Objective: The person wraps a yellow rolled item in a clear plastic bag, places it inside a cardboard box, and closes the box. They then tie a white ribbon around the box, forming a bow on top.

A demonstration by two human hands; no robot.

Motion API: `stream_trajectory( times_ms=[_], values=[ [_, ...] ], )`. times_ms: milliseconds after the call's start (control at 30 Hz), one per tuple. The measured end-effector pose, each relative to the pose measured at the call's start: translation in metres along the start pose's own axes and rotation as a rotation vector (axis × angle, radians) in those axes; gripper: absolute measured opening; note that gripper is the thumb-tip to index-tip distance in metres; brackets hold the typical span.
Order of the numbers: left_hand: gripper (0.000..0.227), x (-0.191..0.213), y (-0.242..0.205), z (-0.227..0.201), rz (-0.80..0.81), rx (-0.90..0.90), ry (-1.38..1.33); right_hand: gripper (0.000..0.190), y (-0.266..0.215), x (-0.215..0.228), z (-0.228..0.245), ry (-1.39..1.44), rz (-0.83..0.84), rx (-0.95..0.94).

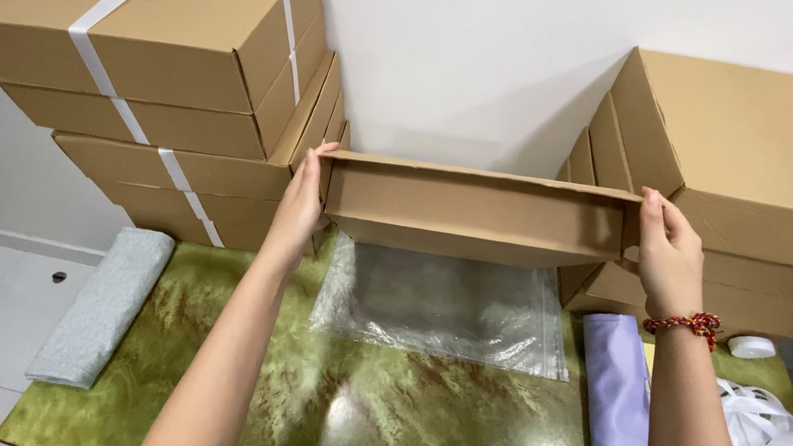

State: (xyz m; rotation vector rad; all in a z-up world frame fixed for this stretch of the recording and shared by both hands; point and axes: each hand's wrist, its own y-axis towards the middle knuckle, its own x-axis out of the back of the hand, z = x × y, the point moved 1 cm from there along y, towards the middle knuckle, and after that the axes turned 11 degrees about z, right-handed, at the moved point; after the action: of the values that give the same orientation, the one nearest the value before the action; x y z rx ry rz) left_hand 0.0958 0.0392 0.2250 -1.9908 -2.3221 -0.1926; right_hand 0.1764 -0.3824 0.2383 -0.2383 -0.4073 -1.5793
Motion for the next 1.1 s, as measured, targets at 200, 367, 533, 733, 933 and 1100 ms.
stream_trajectory(
  times_ms=[200,367,533,733,933,1100],
  values=[
    [0.058,0.002,-0.001,0.048,-0.103,-0.042,-0.022,0.055,-0.008,-0.026,-0.057,0.233,0.021,0.092],
    [0.058,-0.005,-0.02,0.054,-0.154,-0.056,0.002,0.052,-0.017,-0.035,-0.09,0.282,-0.076,0.094],
    [0.056,-0.012,-0.039,0.058,-0.137,0.114,-0.111,0.04,-0.062,-0.035,-0.136,0.286,-0.217,0.075],
    [0.078,-0.01,-0.049,0.106,0.083,0.469,0.068,0.072,-0.139,-0.051,-0.155,0.401,-0.135,-0.287],
    [0.076,-0.033,-0.073,0.162,0.243,0.501,0.379,0.075,-0.182,-0.054,-0.213,0.334,0.011,-0.437],
    [0.077,-0.054,-0.077,0.173,0.235,0.484,0.571,0.053,-0.167,-0.036,-0.252,0.354,-0.188,-0.282]
  ],
)
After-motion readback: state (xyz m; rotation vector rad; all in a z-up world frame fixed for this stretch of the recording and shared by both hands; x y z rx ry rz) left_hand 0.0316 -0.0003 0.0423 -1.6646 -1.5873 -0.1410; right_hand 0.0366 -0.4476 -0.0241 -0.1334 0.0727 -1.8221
